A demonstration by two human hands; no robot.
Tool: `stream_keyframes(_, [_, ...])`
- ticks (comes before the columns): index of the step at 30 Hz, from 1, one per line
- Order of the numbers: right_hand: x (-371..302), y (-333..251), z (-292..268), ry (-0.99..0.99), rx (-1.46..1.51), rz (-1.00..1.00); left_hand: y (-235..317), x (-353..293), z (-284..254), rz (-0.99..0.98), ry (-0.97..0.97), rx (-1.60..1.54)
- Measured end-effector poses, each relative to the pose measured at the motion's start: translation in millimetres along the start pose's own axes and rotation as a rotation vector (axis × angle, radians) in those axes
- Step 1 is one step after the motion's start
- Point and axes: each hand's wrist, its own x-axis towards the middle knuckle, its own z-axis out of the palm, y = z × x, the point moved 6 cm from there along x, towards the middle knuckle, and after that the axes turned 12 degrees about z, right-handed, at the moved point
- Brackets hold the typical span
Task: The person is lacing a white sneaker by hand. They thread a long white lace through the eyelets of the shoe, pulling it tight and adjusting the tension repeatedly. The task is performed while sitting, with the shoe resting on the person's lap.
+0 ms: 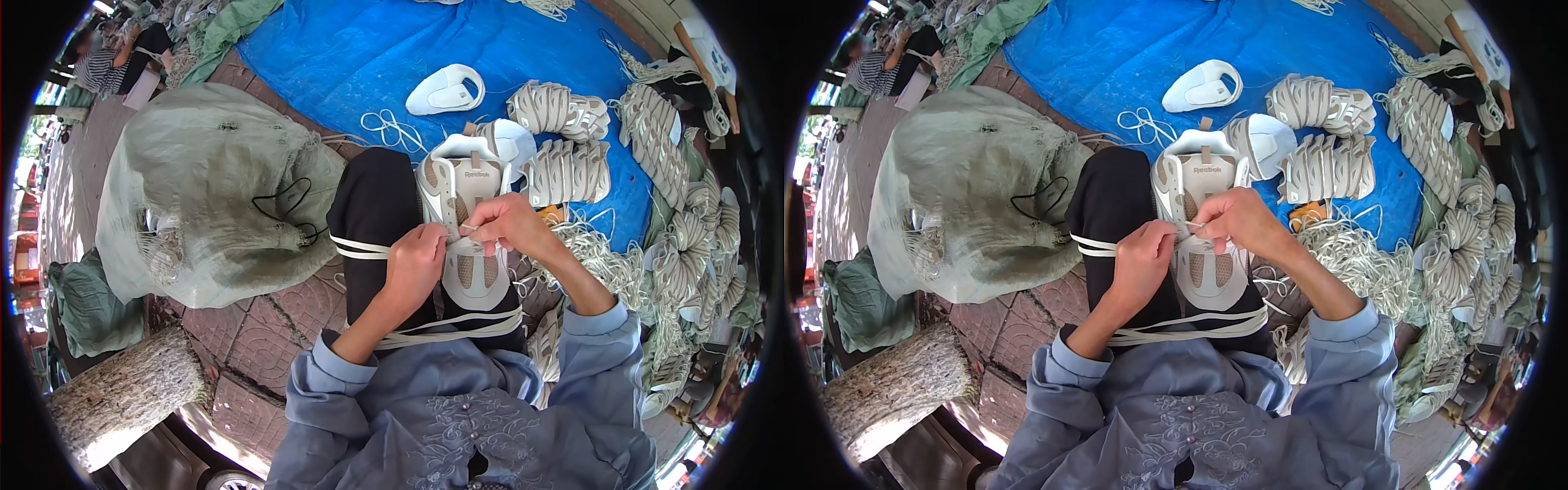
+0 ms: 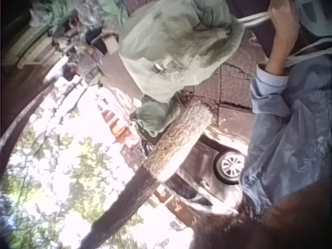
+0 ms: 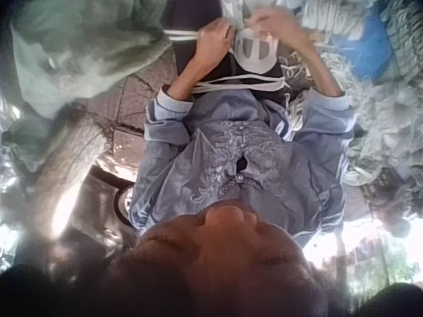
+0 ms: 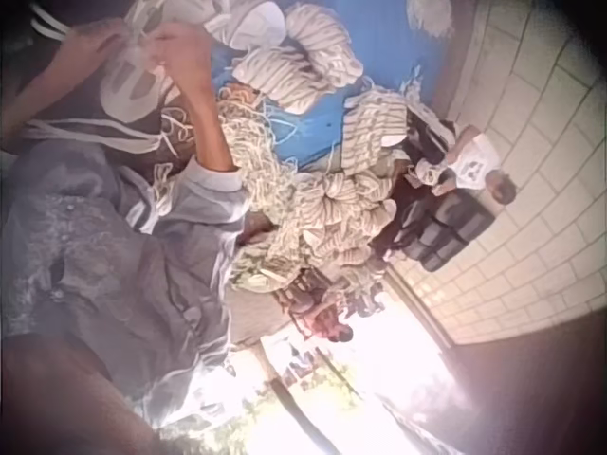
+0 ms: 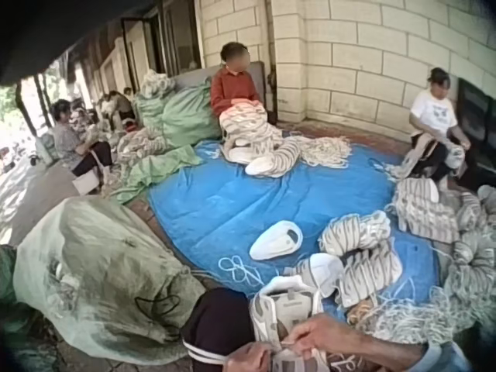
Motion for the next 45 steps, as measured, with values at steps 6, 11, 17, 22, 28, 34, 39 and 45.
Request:
stream_keyframes(6, [0.5, -4.0, 4.5, -0.060, 0.045, -0.081, 3.1, 1.2, -7.3, -0.042, -0.014, -0.003])
stream_keyframes(11, [5.1, -1.8, 7.2, -0.116, 0.092, -0.060, 23.1, -1.2, 1.3, 0.246, -0.137, 0.304])
stream_keyframes(17, [5.1, 8.5, 8.1, -0.170, 0.153, -0.032, 22.7, -0.1, 6.4, 0.284, -0.100, 0.284])
stream_keyframes(22, [4.8, 14.4, 7.8, -0.173, 0.255, -0.067, 27.4, 6.9, 17.1, 0.501, -0.478, 0.605])
stream_keyframes(28, [6.1, 15.4, 8.7, -0.079, 0.228, -0.132, 9.4, 31.1, 21.6, 0.300, -0.993, 0.359])
stream_keyframes(34, [8.5, 20.1, 7.7, -0.054, 0.253, -0.152, 4.0, 39.7, 23.1, 0.433, -1.094, 0.325])
stream_keyframes(39, [13.6, 16.3, 12.7, -0.028, 0.274, -0.180, 12.0, 21.1, 10.4, 0.795, -0.896, 0.549])
stream_keyframes(45, [24.7, 3.7, 19.6, -0.046, -0.084, -0.239, 12.7, 7.3, 2.2, 0.825, -0.564, 0.663])
